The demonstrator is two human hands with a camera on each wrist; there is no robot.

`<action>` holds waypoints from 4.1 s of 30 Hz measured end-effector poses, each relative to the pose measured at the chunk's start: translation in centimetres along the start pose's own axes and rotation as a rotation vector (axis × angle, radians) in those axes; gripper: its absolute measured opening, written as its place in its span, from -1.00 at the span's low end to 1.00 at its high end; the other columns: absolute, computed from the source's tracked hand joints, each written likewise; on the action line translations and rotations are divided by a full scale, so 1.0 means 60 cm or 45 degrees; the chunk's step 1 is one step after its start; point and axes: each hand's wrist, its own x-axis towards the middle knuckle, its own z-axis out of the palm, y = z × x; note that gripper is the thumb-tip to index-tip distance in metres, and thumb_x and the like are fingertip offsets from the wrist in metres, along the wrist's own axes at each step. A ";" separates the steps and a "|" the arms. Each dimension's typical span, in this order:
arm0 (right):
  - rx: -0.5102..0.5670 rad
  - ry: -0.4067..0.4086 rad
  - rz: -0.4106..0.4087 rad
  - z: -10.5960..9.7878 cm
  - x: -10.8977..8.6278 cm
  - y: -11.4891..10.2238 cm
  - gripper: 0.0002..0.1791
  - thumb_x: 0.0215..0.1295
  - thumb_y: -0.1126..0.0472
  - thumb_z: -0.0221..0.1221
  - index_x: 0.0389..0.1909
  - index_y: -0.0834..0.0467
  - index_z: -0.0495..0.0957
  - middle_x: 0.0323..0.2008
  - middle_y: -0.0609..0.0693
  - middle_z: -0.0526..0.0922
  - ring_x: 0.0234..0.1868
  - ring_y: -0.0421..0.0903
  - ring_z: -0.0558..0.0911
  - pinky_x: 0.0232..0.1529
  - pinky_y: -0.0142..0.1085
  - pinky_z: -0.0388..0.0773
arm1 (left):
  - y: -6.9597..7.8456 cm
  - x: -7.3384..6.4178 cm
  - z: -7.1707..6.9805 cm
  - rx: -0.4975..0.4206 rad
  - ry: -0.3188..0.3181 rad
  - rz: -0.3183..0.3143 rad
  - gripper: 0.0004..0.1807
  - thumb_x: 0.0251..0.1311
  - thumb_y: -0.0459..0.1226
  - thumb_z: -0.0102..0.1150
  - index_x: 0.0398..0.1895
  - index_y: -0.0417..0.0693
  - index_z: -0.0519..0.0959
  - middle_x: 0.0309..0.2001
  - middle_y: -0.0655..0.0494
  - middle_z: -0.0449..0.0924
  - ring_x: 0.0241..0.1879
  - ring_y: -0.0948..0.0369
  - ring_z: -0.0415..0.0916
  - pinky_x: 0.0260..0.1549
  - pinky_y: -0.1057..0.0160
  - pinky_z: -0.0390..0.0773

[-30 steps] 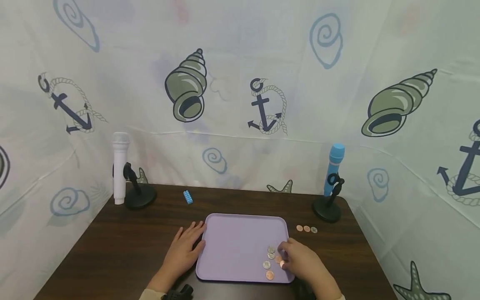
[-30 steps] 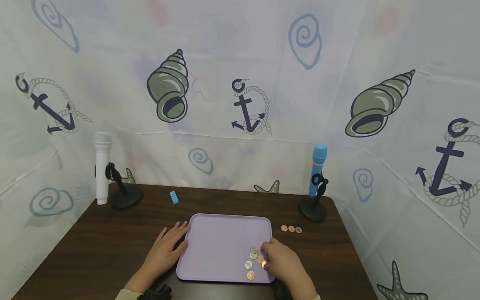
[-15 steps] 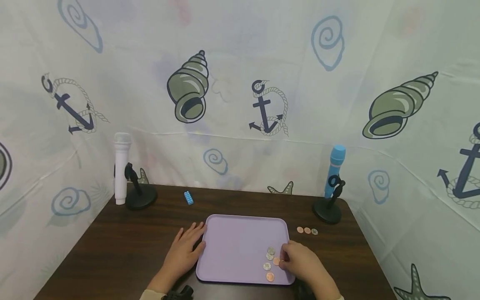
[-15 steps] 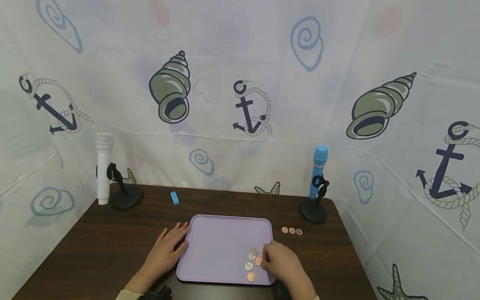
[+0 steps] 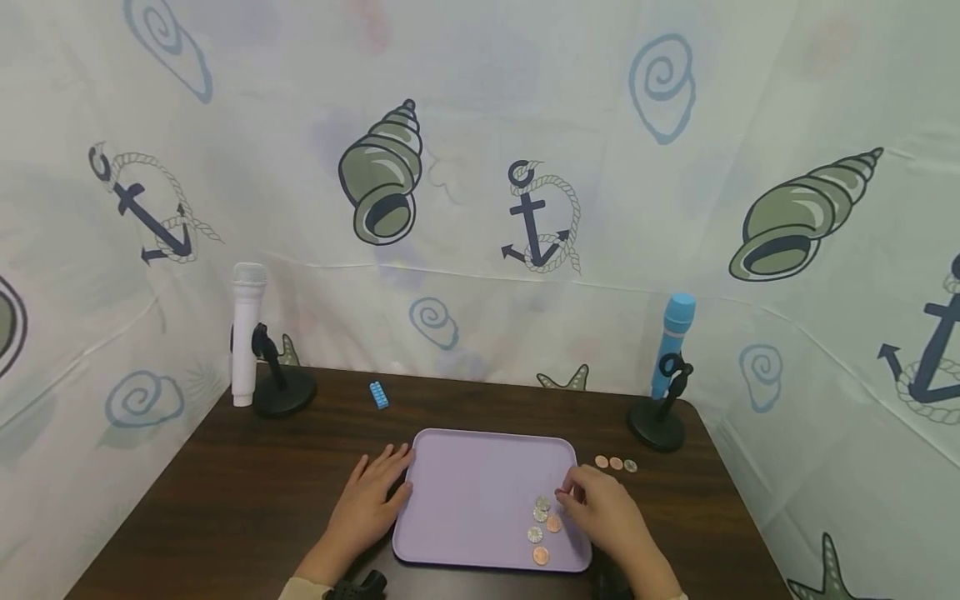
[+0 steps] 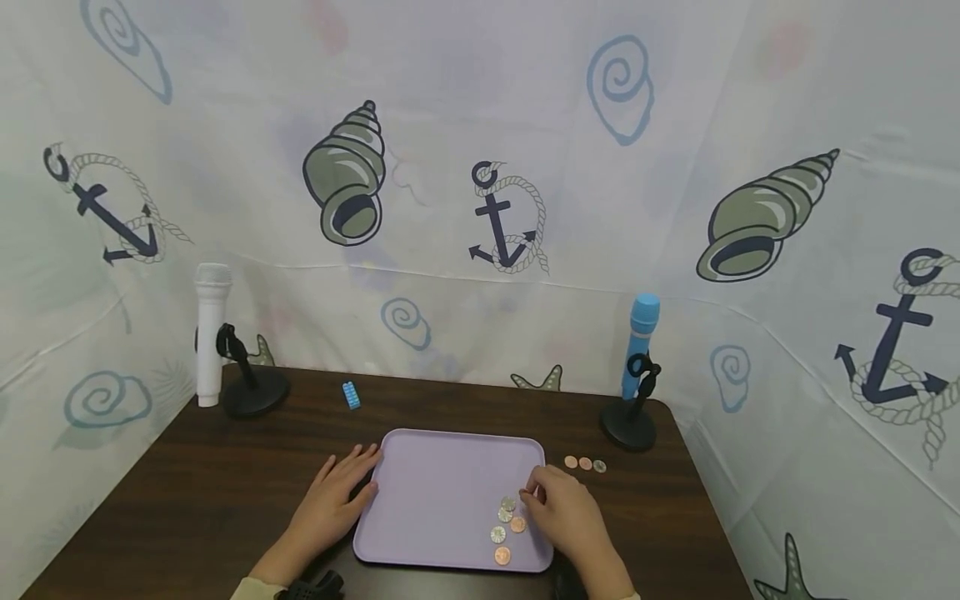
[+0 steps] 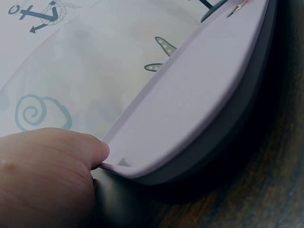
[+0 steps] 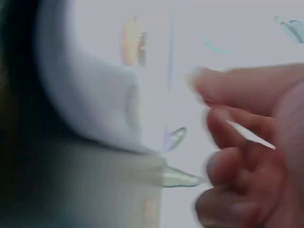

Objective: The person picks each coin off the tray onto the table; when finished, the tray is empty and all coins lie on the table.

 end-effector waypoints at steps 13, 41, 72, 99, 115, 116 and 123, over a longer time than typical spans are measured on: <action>0.546 0.505 0.342 -0.009 0.027 0.111 -0.84 0.54 0.03 0.36 -0.10 0.04 0.75 -0.26 -0.03 0.76 -0.36 -0.17 0.53 -0.41 -0.40 0.51 | 0.003 -0.001 0.002 0.010 0.012 0.019 -0.36 0.55 -0.08 0.25 0.64 0.12 0.43 0.65 0.07 0.38 0.71 -0.11 0.20 0.68 -0.42 -0.10; 0.861 0.746 0.600 -0.027 0.017 0.212 -0.63 0.51 -0.05 0.38 0.04 0.17 0.74 -0.27 0.04 0.75 -0.52 -0.21 0.62 -0.63 -0.36 0.55 | -0.002 0.001 0.004 0.005 0.055 0.055 -0.36 0.54 -0.08 0.25 0.63 0.10 0.45 0.64 0.02 0.40 0.68 -0.15 0.25 0.66 -0.45 -0.06; 0.596 0.598 0.679 -0.032 0.016 0.215 -0.81 0.54 0.22 0.30 0.01 0.26 0.70 -0.25 0.21 0.79 -0.59 -0.16 0.64 -0.62 -0.28 0.67 | 0.002 0.004 0.000 0.001 0.013 0.031 -0.35 0.55 -0.09 0.24 0.65 0.11 0.42 0.66 0.04 0.36 0.70 -0.14 0.20 0.67 -0.43 -0.11; 0.242 0.540 0.646 -0.033 0.014 0.214 -0.82 0.47 0.13 0.38 -0.15 0.17 0.79 -0.39 0.08 0.77 -0.51 -0.12 0.57 -0.51 -0.31 0.44 | -0.005 0.005 0.005 -0.001 -0.016 0.018 -0.35 0.57 -0.06 0.22 0.66 0.15 0.40 0.68 0.08 0.33 0.72 -0.10 0.16 0.69 -0.41 -0.15; 0.625 0.584 0.758 -0.036 0.010 0.214 -0.71 0.59 0.21 0.19 0.18 0.22 0.68 -0.35 0.08 0.68 -0.60 -0.15 0.59 -0.65 -0.27 0.57 | -0.004 0.004 0.004 0.000 -0.018 0.013 -0.35 0.58 -0.05 0.22 0.67 0.16 0.39 0.68 0.10 0.32 0.73 -0.09 0.15 0.69 -0.41 -0.15; 0.682 0.612 0.765 -0.036 0.010 0.214 -0.69 0.60 0.22 0.17 0.24 0.22 0.63 -0.33 0.07 0.67 -0.60 -0.16 0.59 -0.65 -0.26 0.59 | -0.004 0.004 0.004 -0.001 -0.019 0.011 -0.35 0.58 -0.05 0.22 0.67 0.16 0.39 0.68 0.10 0.31 0.73 -0.09 0.15 0.69 -0.41 -0.15; 0.785 0.712 0.766 -0.031 0.006 0.211 -0.57 0.64 0.20 0.11 0.42 0.22 0.46 -0.22 0.11 0.63 -0.59 -0.18 0.60 -0.64 -0.27 0.60 | -0.001 0.004 0.003 -0.009 0.003 0.018 -0.36 0.57 -0.07 0.23 0.65 0.13 0.41 0.67 0.08 0.34 0.72 -0.10 0.18 0.69 -0.41 -0.14</action>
